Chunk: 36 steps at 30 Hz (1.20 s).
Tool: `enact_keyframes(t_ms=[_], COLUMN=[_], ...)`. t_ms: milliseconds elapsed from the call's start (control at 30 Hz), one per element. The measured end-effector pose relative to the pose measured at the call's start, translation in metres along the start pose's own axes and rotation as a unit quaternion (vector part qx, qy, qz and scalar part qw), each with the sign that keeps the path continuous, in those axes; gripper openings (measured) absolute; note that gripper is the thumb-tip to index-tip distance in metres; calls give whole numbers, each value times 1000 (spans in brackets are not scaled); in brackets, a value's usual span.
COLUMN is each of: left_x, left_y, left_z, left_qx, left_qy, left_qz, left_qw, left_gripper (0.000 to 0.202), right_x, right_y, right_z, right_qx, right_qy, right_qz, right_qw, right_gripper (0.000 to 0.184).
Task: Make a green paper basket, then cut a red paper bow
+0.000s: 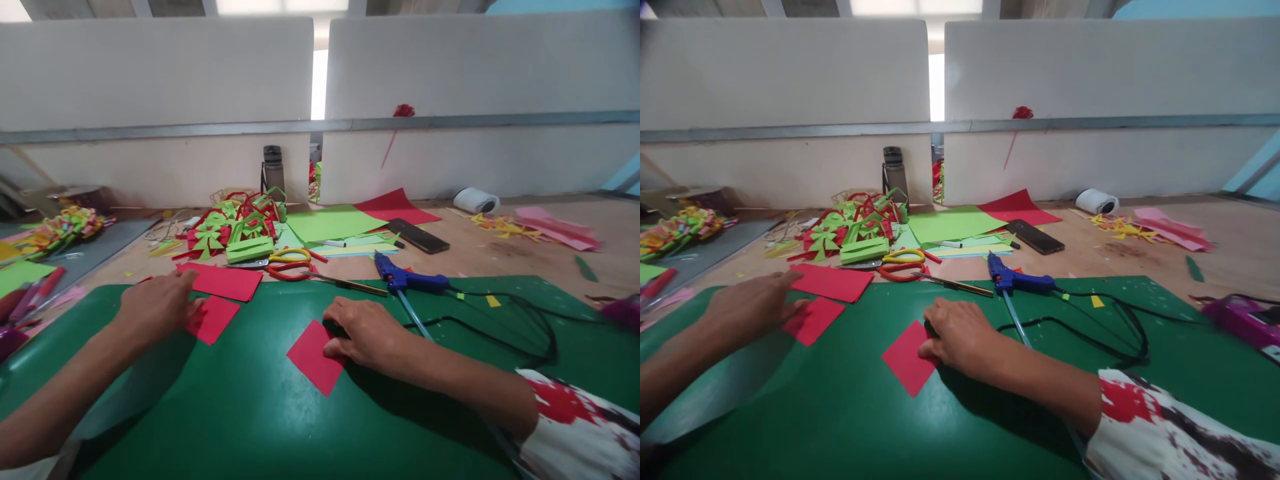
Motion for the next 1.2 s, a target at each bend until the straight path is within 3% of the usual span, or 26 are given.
enact_keyframes(t_ms=[33,100,167,267,367,667,733,833,900,1000,1067,1133,1200], left_x=[5,14,24,36,38,37,39,37,30,13,5,4,7], left_y=[8,32,65,105,129,153,155,158,159,154,151,158,168], left_z=[3,-5,-20,-43,-55,-67,-69,-67,-61,-55,-62,-75,-83], left_qx=[-64,-85,-4,106,138,158,180,237,298,468,609,703,745], left_qy=[23,-1,-34,-94,-110,-150,-147,-140,-115,-87,-128,-215,-288], left_qz=[7,-7,-81,-161,-186,-161,-175,-196,-203,-160,-97,-55,-53], left_qw=[998,996,996,977,967,962,957,941,926,865,777,676,599], left_gripper=[38,47,44,34,27,8,8,7,12,44,60,54,41], right_x=[0,0,0,2,4,10,10,10,9,6,4,3,1], right_y=[-1,-2,-1,-1,2,11,12,12,15,20,24,26,28], right_z=[-2,-4,-6,-6,-5,-5,-3,1,2,4,7,8,8], right_qx=[12,28,37,41,42,3,-24,-148,-265,-422,-518,-582,-604], right_qy=[-3,-9,-14,-16,-11,31,50,79,83,105,134,154,161], right_qz=[-7,-20,-28,-29,-26,-2,16,41,31,-18,-45,-58,-62], right_qw=[1000,999,999,999,999,1000,998,985,960,900,844,797,778], right_gripper=[16,10,4,10,11,9,19,46,49,44,48,57,63])
Point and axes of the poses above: each hand's wrist, its own x-axis away from the middle knuckle, its own z-axis out of the back of the hand, y = z × x, the point moved 6 cm from there along -x, towards the middle knuckle, and after that the axes turned 1 degree about y, right-handed, at the moved point
